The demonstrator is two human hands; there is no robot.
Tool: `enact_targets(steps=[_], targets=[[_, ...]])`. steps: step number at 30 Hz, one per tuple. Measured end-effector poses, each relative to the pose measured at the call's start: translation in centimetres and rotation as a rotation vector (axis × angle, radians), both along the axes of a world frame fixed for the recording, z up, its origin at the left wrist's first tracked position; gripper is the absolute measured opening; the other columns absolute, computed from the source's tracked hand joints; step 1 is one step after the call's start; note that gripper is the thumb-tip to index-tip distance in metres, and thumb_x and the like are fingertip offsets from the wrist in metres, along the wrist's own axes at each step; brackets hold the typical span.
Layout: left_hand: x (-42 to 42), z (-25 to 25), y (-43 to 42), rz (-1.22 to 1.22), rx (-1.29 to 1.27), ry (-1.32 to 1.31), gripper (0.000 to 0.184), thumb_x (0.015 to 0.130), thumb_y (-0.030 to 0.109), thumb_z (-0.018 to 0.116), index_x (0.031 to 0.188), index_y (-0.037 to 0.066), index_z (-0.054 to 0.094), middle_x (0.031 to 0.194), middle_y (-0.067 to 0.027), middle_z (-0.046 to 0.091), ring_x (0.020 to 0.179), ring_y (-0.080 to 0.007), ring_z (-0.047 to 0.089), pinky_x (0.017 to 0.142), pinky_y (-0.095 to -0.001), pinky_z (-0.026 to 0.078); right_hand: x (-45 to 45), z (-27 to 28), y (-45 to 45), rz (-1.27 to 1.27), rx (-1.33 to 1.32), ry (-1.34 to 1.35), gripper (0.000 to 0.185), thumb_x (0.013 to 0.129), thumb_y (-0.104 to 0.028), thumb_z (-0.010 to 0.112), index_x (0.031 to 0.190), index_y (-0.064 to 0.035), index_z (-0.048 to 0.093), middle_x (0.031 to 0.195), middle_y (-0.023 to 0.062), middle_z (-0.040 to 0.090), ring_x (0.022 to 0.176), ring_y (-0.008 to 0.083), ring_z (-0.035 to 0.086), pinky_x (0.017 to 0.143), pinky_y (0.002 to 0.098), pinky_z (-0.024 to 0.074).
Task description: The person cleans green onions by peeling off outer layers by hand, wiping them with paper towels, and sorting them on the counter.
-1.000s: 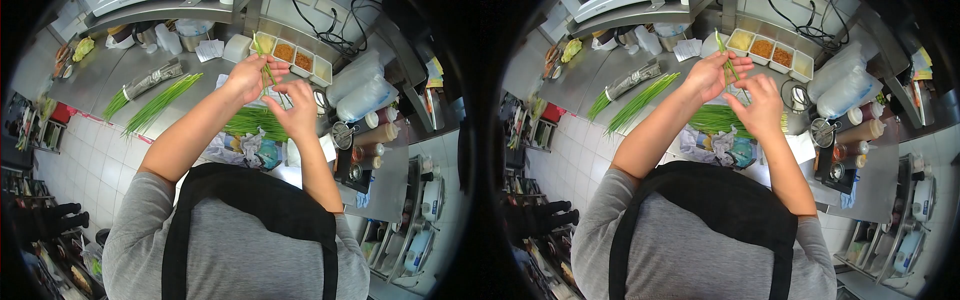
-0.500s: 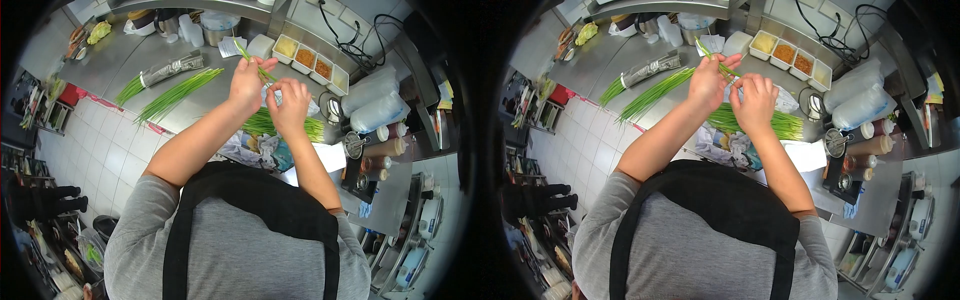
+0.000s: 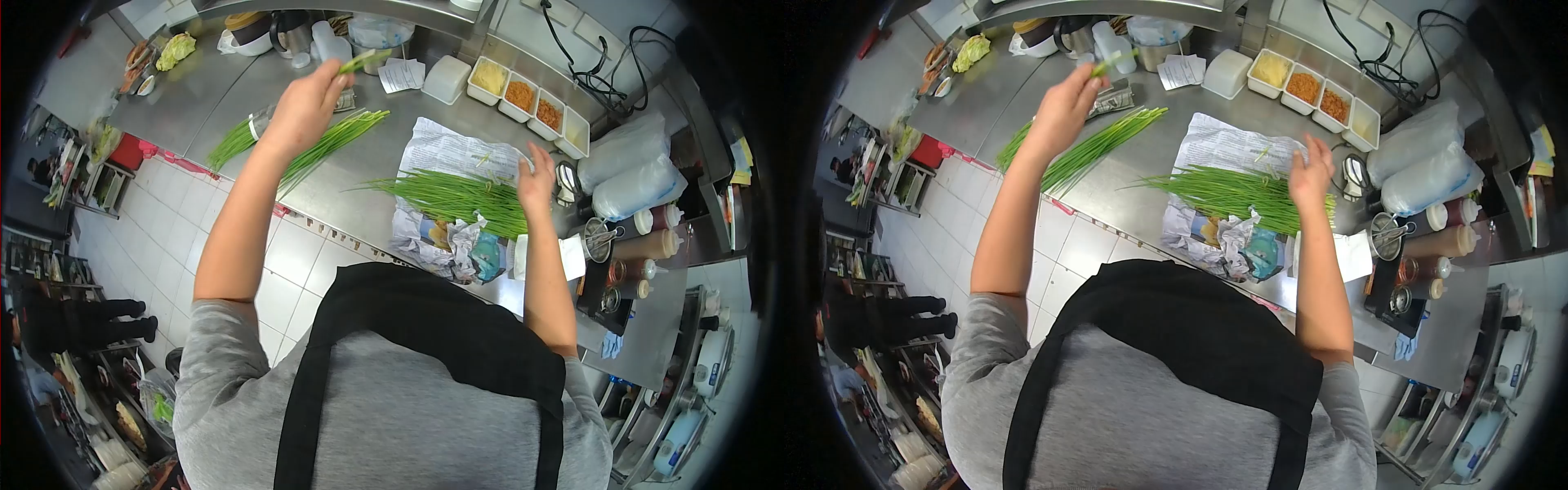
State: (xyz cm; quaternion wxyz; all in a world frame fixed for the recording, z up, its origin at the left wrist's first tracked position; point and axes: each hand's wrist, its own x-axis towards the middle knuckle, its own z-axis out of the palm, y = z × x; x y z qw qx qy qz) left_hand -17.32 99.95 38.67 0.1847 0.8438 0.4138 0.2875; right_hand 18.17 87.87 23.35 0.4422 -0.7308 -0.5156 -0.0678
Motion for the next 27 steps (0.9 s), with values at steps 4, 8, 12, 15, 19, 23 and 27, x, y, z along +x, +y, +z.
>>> enact_targets(steps=[4,8,12,15,19,23,27], targets=[[-0.6,-8.9,6.9,0.167,0.028,0.499,0.029,0.089,0.029,0.047,0.112,0.012,0.046,0.09,-0.0125,0.062,0.089,-0.03,0.06,0.071,-0.0437,0.045,1.9,-0.5,-4.8,-0.047,-0.022,0.07,0.028,0.079,-0.016,0.057,0.107,-0.0107,0.061,0.119,0.0187,0.047,0.112,0.0313,0.044,0.097,0.0363,0.0324],[-0.9,-17.9,9.9,0.049,-0.047,0.607,0.051,0.084,0.034,0.055,0.13,0.02,0.037,0.119,-0.016,0.051,0.112,-0.0301,0.048,0.086,-0.0449,0.042,3.7,-0.9,-9.4,-0.119,-0.017,0.169,0.025,0.078,-0.014,0.06,0.103,-0.0116,0.063,0.116,0.0179,0.05,0.111,0.0301,0.045,0.096,0.0361,0.0328],[0.6,-18.5,7.6,0.154,-0.062,0.621,0.063,0.081,0.03,0.059,0.136,0.026,0.028,0.132,-0.0123,0.039,0.122,-0.029,0.037,0.095,-0.0495,0.034,6.1,-1.0,-13.2,-0.274,0.05,0.129,0.014,0.073,-0.012,0.068,0.086,-0.0077,0.064,0.103,0.0137,0.056,0.102,0.027,0.051,0.089,0.0338,0.0385],[0.5,-19.8,8.2,0.187,-0.062,0.506,0.065,0.08,0.025,0.061,0.136,0.029,0.029,0.131,-0.0091,0.041,0.122,-0.028,0.037,0.096,-0.051,0.032,6.4,0.0,-15.1,-0.289,-0.067,0.168,0.012,0.073,-0.014,0.069,0.08,-0.0059,0.063,0.092,0.0105,0.06,0.093,0.0244,0.056,0.081,0.0321,0.0425],[2.8,-19.1,5.8,0.212,0.247,0.318,0.067,0.076,0.019,0.064,0.135,0.025,0.031,0.128,-0.0077,0.043,0.12,-0.0288,0.038,0.098,-0.0492,0.03,4.6,-0.4,-15.7,0.087,-0.268,0.04,0.012,0.074,-0.016,0.066,0.08,-0.0069,0.063,0.091,0.0102,0.062,0.088,0.0282,0.057,0.078,0.0349,0.044],[10.0,-15.4,-1.3,-0.289,0.261,0.006,0.051,0.071,0.015,0.067,0.119,0.015,0.051,0.124,-0.0093,0.047,0.119,-0.0316,0.04,0.1,-0.0467,0.03,2.6,-2.8,-18.4,0.18,-0.614,-0.052,0.018,0.07,-0.019,0.067,0.086,-0.0108,0.066,0.098,0.007,0.062,0.1,0.0269,0.053,0.085,0.0433,0.0386],[16.7,-14.0,-10.0,-0.66,0.354,-0.01,0.021,0.07,0.015,0.066,0.091,0.01,0.063,0.108,-0.0077,0.055,0.106,-0.0296,0.049,0.09,-0.0406,0.038,-1.5,-1.6,-20.1,-0.139,-0.361,-0.276,0.03,0.07,-0.024,0.068,0.099,-0.016,0.062,0.122,0.0106,0.047,0.116,0.0303,0.04,0.094,0.0463,0.029]])
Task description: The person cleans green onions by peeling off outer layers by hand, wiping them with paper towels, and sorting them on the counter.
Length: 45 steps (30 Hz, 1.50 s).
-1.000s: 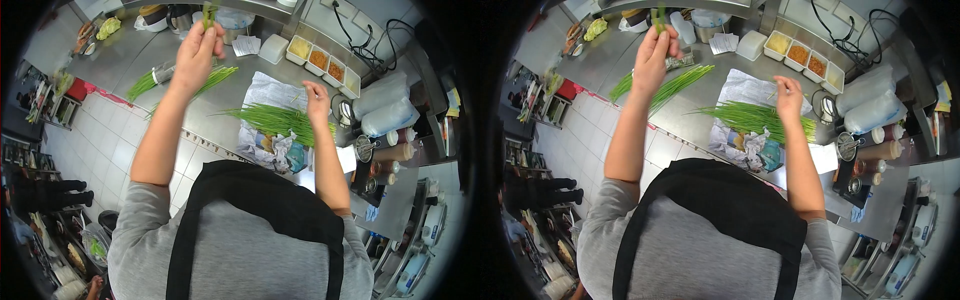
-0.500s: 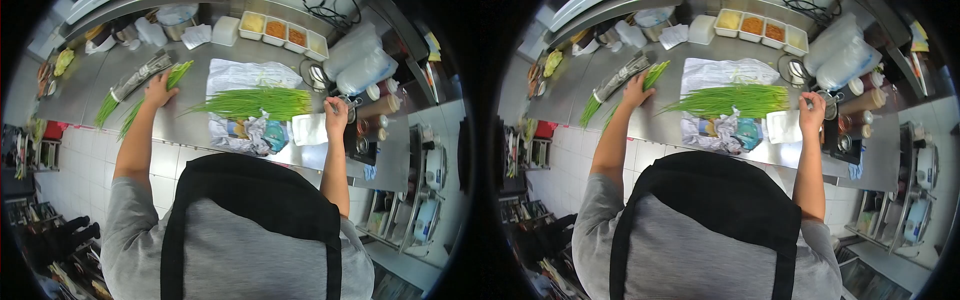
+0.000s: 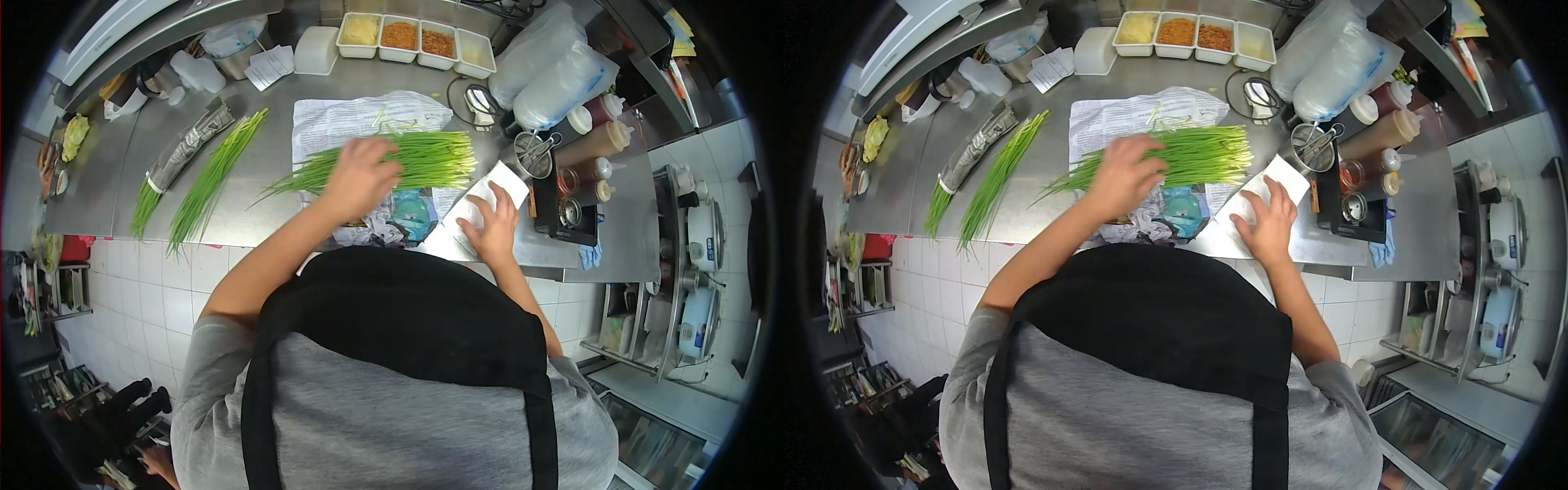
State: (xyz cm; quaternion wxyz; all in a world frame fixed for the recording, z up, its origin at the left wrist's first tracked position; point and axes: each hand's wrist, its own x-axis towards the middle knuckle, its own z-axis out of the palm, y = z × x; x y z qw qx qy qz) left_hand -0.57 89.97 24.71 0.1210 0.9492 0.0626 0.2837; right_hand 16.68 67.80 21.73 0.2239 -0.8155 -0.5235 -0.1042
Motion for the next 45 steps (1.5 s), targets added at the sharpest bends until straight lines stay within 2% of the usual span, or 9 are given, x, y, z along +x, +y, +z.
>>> enact_targets(steps=[11,17,19,22,23,28,31,36,45], targets=[[10.8,-5.5,-2.4,0.094,-0.028,0.14,0.011,0.074,0.017,0.06,0.077,0.007,0.06,0.083,-0.0068,0.055,0.087,-0.0262,0.054,0.075,-0.0389,0.044,4.0,-5.7,-2.6,-0.105,0.122,0.288,0.015,0.078,-0.008,0.061,0.09,-0.0041,0.054,0.111,0.0138,0.056,0.106,0.0299,0.049,0.091,0.0371,0.0357],[10.8,-3.5,-1.2,0.049,-0.204,0.061,0.011,0.077,0.014,0.059,0.086,0.008,0.056,0.08,-0.0078,0.056,0.082,-0.0235,0.055,0.074,-0.035,0.045,3.9,-3.0,-3.7,-0.075,0.734,0.941,0.012,0.087,-0.009,0.053,0.096,-0.0014,0.049,0.122,0.0137,0.05,0.106,0.0185,0.049,0.09,0.0302,0.0395],[10.3,-1.3,-0.9,0.043,-0.582,0.101,0.009,0.084,0.015,0.055,0.089,0.008,0.053,0.076,-0.0071,0.056,0.075,-0.02,0.056,0.069,-0.0318,0.045,3.7,0.3,-2.9,-0.074,0.801,1.095,0.012,0.089,-0.01,0.051,0.098,-0.0014,0.048,0.127,0.0145,0.045,0.098,0.0144,0.051,0.085,0.026,0.0422],[9.6,1.5,0.2,-0.016,-1.192,0.122,0.009,0.091,0.018,0.046,0.093,0.01,0.049,0.074,-0.0048,0.055,0.066,-0.0146,0.054,0.062,-0.0272,0.043,4.5,3.4,0.2,0.021,0.836,1.163,0.01,0.091,-0.013,0.051,0.097,-0.005,0.05,0.083,-0.0006,0.055,0.072,0.0046,0.047,0.065,0.0187,0.0381],[9.3,2.2,0.6,-0.048,-1.401,0.115,0.01,0.093,0.019,0.043,0.094,0.01,0.048,0.073,-0.0038,0.055,0.064,-0.0127,0.053,0.06,-0.0256,0.042,5.2,3.3,1.6,0.108,0.887,1.232,0.01,0.091,-0.013,0.051,0.098,-0.0055,0.051,0.087,0.0001,0.056,0.075,0.0049,0.049,0.069,0.0195,0.0389],[8.3,3.9,1.4,-0.076,-1.413,0.07,0.012,0.093,0.017,0.041,0.097,0.008,0.049,0.077,-0.0022,0.057,0.06,-0.0089,0.049,0.056,-0.0223,0.04,3.1,4.6,9.8,0.293,0.97,1.726,0.022,0.088,-0.008,0.05,0.109,-0.006,0.049,0.102,0.0049,0.057,0.097,0.014,0.054,0.084,0.0281,0.0426],[7.8,3.6,0.5,0.028,-1.275,0.042,0.014,0.091,0.013,0.042,0.097,0.005,0.052,0.077,-0.0012,0.057,0.058,-0.0072,0.047,0.053,-0.0222,0.039,-1.3,5.5,13.3,0.289,0.788,1.68,0.029,0.083,0.003,0.047,0.111,-0.0022,0.05,0.104,0.007,0.059,0.093,0.0157,0.057,0.085,0.029,0.0448],[4.4,4.8,-0.1,0.166,-0.952,0.153,0.013,0.088,0.011,0.048,0.095,0.002,0.054,0.069,-0.0008,0.056,0.057,-0.0064,0.048,0.051,-0.0225,0.04,-1.2,4.0,15.4,0.246,0.862,1.705,0.019,0.086,-0.006,0.054,0.103,0.0002,0.055,0.098,0.008,0.061,0.085,0.0142,0.059,0.075,0.0265,0.047],[2.7,4.1,1.5,0.2,-1.114,-0.101,0.009,0.088,0.009,0.048,0.089,0.002,0.052,0.068,-0.0031,0.059,0.057,-0.0071,0.05,0.053,-0.0213,0.042,4.6,6.0,16.2,0.137,1.018,1.608,0.024,0.089,-0.003,0.044,0.111,0.0033,0.05,0.105,0.0114,0.059,0.092,0.0197,0.06,0.082,0.0328,0.0491]])
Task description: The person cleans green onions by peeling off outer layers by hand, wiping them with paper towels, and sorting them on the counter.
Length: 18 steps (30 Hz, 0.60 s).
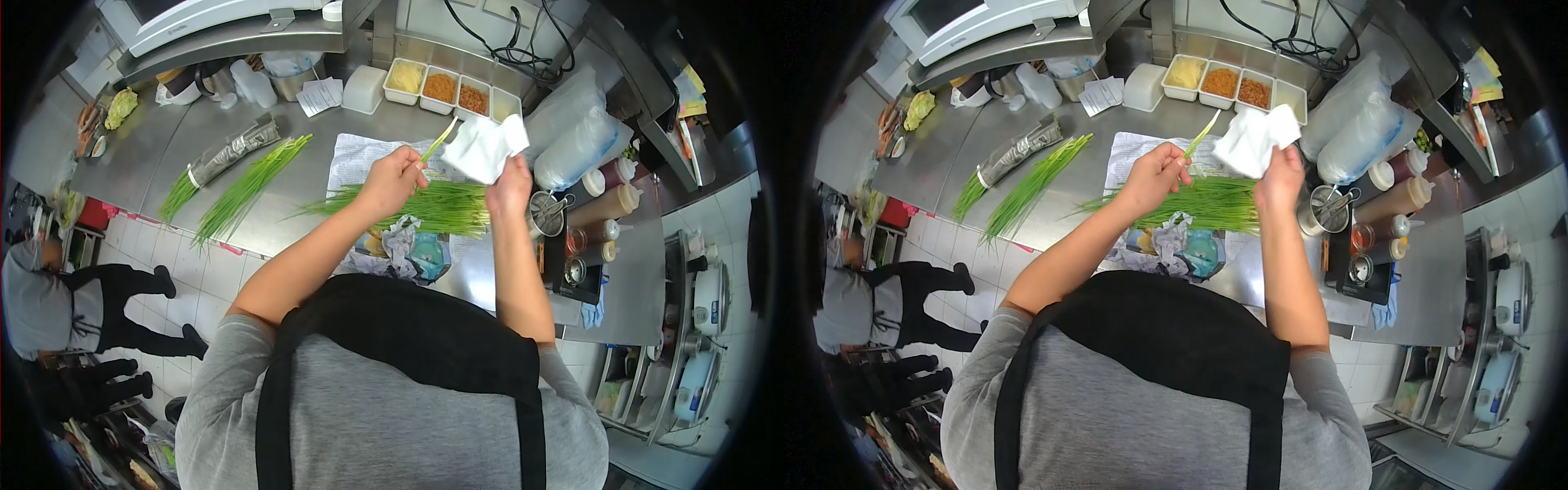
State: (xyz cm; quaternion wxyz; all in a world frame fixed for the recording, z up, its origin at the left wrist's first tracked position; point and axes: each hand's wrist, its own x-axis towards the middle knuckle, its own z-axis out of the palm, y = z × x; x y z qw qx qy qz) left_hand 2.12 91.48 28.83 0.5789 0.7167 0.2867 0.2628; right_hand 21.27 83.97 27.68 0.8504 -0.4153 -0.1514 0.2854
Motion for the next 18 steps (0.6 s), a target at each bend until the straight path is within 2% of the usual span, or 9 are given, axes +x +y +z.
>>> enact_targets(steps=[1,3,4,7,10,13,17,18], targets=[[0.1,0.1,-0.1,0.027,0.005,-0.013,0.008,0.088,0.009,0.048,0.089,0.002,0.052,0.068,-0.0033,0.059,0.056,-0.0071,0.049,0.054,-0.0212,0.042,-1.7,-0.2,-0.1,0.047,-0.012,-0.002,0.023,0.089,-0.001,0.042,0.11,0.0023,0.051,0.104,0.0108,0.059,0.091,0.0192,0.06,0.082,0.0325,0.0493],[0.6,-0.6,-0.3,0.06,0.124,-0.001,0.008,0.086,0.009,0.05,0.089,0.002,0.055,0.068,-0.0062,0.061,0.057,-0.0164,0.055,0.056,-0.0281,0.046,-4.7,-2.0,-0.2,0.189,-0.046,0.032,0.02,0.088,-0.005,0.048,0.107,-0.0005,0.053,0.098,0.008,0.061,0.089,0.0165,0.059,0.079,0.0298,0.0489],[0.6,-0.9,-0.5,0.075,0.182,0.006,0.009,0.084,0.009,0.052,0.088,0.002,0.056,0.067,-0.0077,0.062,0.057,-0.0211,0.057,0.058,-0.0315,0.048,-6.8,-0.6,-0.3,0.221,-0.02,0.096,0.018,0.087,-0.008,0.053,0.103,-0.0007,0.055,0.096,0.0069,0.061,0.087,0.0139,0.058,0.075,0.0277,0.0483],[-0.1,-0.6,-0.9,0.136,0.58,0.098,0.01,0.082,0.008,0.054,0.091,0.004,0.057,0.073,-0.0087,0.063,0.063,-0.024,0.059,0.064,-0.0312,0.049,-8.1,-0.5,0.5,0.301,-0.019,-0.035,0.02,0.085,-0.01,0.059,0.102,-0.0005,0.056,0.087,0.0054,0.062,0.073,0.0077,0.057,0.064,0.0215,0.0453],[-0.9,0.9,1.4,0.344,0.562,-0.046,0.012,0.08,0.01,0.059,0.091,0.003,0.059,0.08,-0.008,0.064,0.073,-0.0197,0.061,0.07,-0.0275,0.048,-7.9,-0.3,0.3,0.31,-0.148,-0.254,0.018,0.086,-0.011,0.058,0.1,0.0006,0.057,0.079,0.0032,0.062,0.065,0.0056,0.055,0.059,0.0191,0.0435],[-0.6,3.6,2.9,-0.089,-0.164,-0.231,0.014,0.081,0.013,0.063,0.09,0.003,0.061,0.094,-0.0056,0.062,0.087,-0.0095,0.054,0.078,-0.0251,0.043,-8.4,0.3,-0.2,0.418,-0.235,-0.406,0.017,0.087,-0.012,0.057,0.097,0.0015,0.058,0.076,0.0015,0.061,0.062,0.0038,0.053,0.056,0.0184,0.0418],[0.3,3.3,3.6,-0.182,-0.268,-0.228,0.011,0.082,0.018,0.063,0.086,0.008,0.062,0.091,-0.0011,0.062,0.086,-0.0075,0.054,0.077,-0.0242,0.041,-8.9,1.7,-0.3,0.404,-0.265,-0.477,0.015,0.088,-0.014,0.056,0.093,-0.0006,0.06,0.072,-0.0013,0.059,0.06,0.0023,0.05,0.053,0.0176,0.0391],[0.3,3.9,3.8,-0.112,-0.313,-0.222,0.01,0.083,0.019,0.062,0.086,0.009,0.061,0.091,-0.0005,0.062,0.085,-0.0079,0.054,0.077,-0.0246,0.041,-8.8,1.8,-0.7,0.423,-0.323,-0.531,0.015,0.088,-0.014,0.056,0.092,-0.0002,0.06,0.072,-0.001,0.059,0.06,0.0022,0.049,0.053,0.0177,0.0391]])
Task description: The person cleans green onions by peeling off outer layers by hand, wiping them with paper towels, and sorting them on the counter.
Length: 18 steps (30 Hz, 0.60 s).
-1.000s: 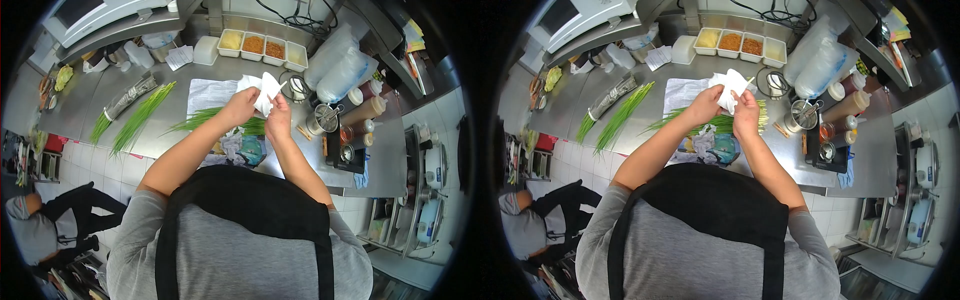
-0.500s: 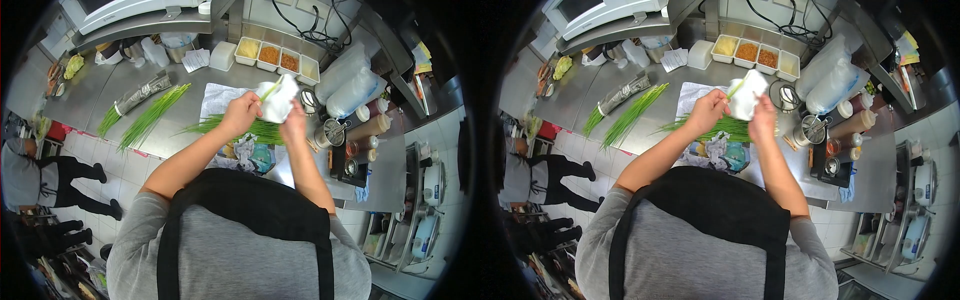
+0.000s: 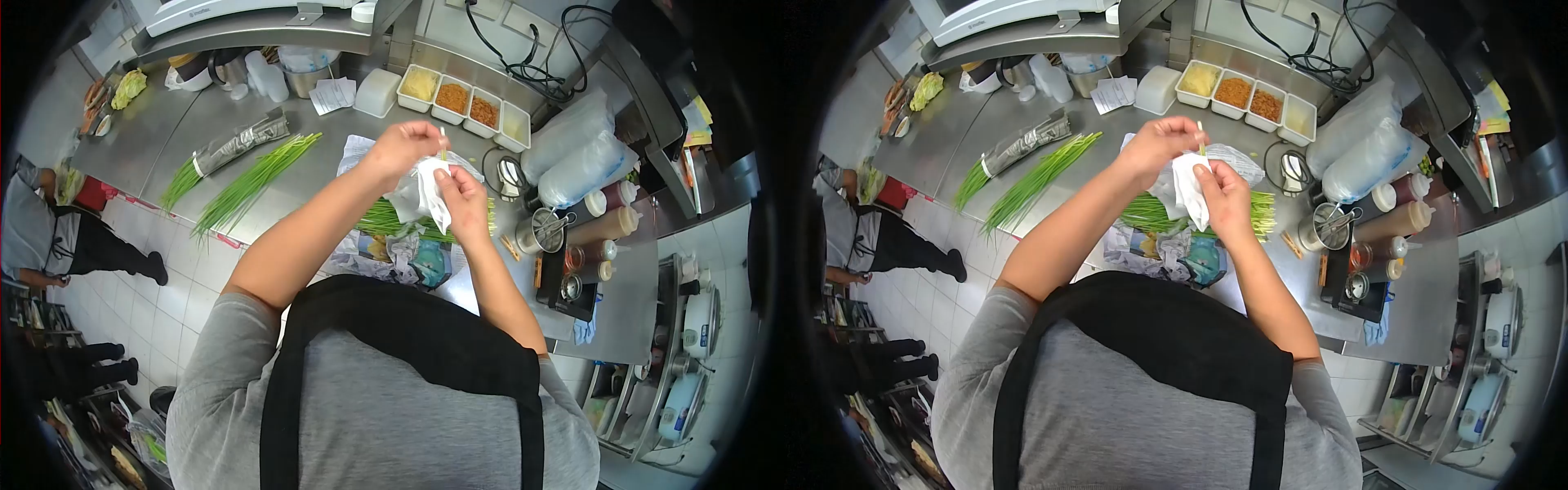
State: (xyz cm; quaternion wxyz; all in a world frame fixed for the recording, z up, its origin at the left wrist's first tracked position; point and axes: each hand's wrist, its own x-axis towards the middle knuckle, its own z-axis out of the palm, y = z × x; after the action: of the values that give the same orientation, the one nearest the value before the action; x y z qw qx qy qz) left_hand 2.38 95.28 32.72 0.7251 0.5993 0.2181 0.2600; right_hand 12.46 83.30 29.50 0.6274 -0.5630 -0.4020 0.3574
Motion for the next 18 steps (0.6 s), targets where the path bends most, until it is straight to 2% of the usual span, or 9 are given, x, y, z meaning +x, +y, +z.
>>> enact_targets(steps=[2,5,6,9,11,13,15,16,18], targets=[[-0.1,1.5,0.6,0.128,-0.1,0.034,0.009,0.084,0.021,0.06,0.085,0.012,0.06,0.09,0.0006,0.062,0.084,-0.0088,0.056,0.078,-0.0256,0.041,0.3,0.2,-1.0,0.031,-0.095,-0.127,0.017,0.087,-0.015,0.056,0.092,0.0005,0.061,0.07,-0.0005,0.059,0.06,0.0019,0.049,0.052,0.0179,0.039],[-1.2,1.6,3.2,0.228,-0.238,-0.109,0.008,0.086,0.023,0.057,0.086,0.015,0.056,0.089,0.0015,0.062,0.083,-0.0116,0.058,0.076,-0.0282,0.042,0.1,-1.2,-3.4,0.038,-0.142,-0.175,0.018,0.087,-0.015,0.057,0.091,0.0018,0.061,0.069,0.0003,0.059,0.06,0.0026,0.05,0.053,0.0188,0.0399],[-1.9,1.7,4.1,0.27,-0.248,-0.137,0.009,0.087,0.022,0.056,0.091,0.014,0.054,0.09,-0.0015,0.062,0.082,-0.0156,0.059,0.071,-0.0304,0.046,0.2,-1.4,-4.5,0.029,-0.176,-0.209,0.018,0.087,-0.015,0.057,0.09,0.0018,0.061,0.069,0.0007,0.059,0.061,0.0033,0.05,0.054,0.0196,0.0406],[-4.6,0.9,7.5,0.402,-0.33,-0.278,0.011,0.088,0.02,0.055,0.094,0.012,0.052,0.09,-0.0044,0.061,0.08,-0.0185,0.06,0.064,-0.0314,0.049,1.7,-2.6,-8.3,0.009,-0.296,-0.391,0.017,0.085,-0.015,0.059,0.088,0.0015,0.062,0.069,0.0029,0.06,0.061,0.0061,0.052,0.056,0.023,0.0427],[-6.5,1.3,9.1,0.553,-0.299,-0.3,0.013,0.089,0.02,0.054,0.095,0.01,0.051,0.09,-0.0068,0.06,0.077,-0.0203,0.061,0.062,-0.0303,0.05,4.9,-6.0,-10.9,-0.008,-0.347,-0.569,0.017,0.083,-0.015,0.06,0.088,0.0014,0.062,0.069,0.0078,0.061,0.06,0.0108,0.054,0.057,0.0255,0.0434],[-7.9,2.0,9.3,0.537,-0.226,-0.252,0.017,0.089,0.021,0.055,0.099,0.007,0.053,0.088,-0.0054,0.059,0.074,-0.0181,0.061,0.062,-0.0283,0.05,6.2,-5.0,-12.8,-0.197,-0.536,-0.741,0.018,0.083,-0.016,0.059,0.089,0.0008,0.062,0.072,0.0141,0.061,0.06,0.0201,0.057,0.058,0.0296,0.0448],[-8.3,2.7,8.3,0.458,-0.156,-0.185,0.021,0.088,0.021,0.055,0.103,0.006,0.055,0.088,-0.0048,0.059,0.072,-0.0168,0.06,0.063,-0.0274,0.051,8.3,-6.1,-13.7,-0.445,-0.199,-1.065,0.024,0.083,-0.021,0.059,0.092,0.0014,0.062,0.074,0.0156,0.06,0.068,0.0265,0.059,0.063,0.0327,0.0451],[-7.9,2.6,7.8,0.425,-0.145,-0.167,0.023,0.087,0.021,0.058,0.104,0.005,0.058,0.088,-0.0037,0.059,0.073,-0.0148,0.06,0.063,-0.0267,0.05,9.2,-6.0,-14.0,-0.451,-0.295,-1.168,0.027,0.079,-0.023,0.062,0.097,-0.0034,0.063,0.088,0.0158,0.06,0.087,0.0304,0.057,0.078,0.0372,0.0427],[-7.0,2.2,6.7,0.389,-0.107,-0.151,0.019,0.085,0.017,0.061,0.099,0.005,0.059,0.088,-0.0046,0.061,0.072,-0.0141,0.06,0.064,-0.0267,0.05,8.6,-5.4,-13.7,-0.462,-0.397,-1.344,0.033,0.078,-0.027,0.063,0.102,-0.0043,0.061,0.096,0.0138,0.059,0.096,0.0306,0.053,0.083,0.0376,0.0395]])
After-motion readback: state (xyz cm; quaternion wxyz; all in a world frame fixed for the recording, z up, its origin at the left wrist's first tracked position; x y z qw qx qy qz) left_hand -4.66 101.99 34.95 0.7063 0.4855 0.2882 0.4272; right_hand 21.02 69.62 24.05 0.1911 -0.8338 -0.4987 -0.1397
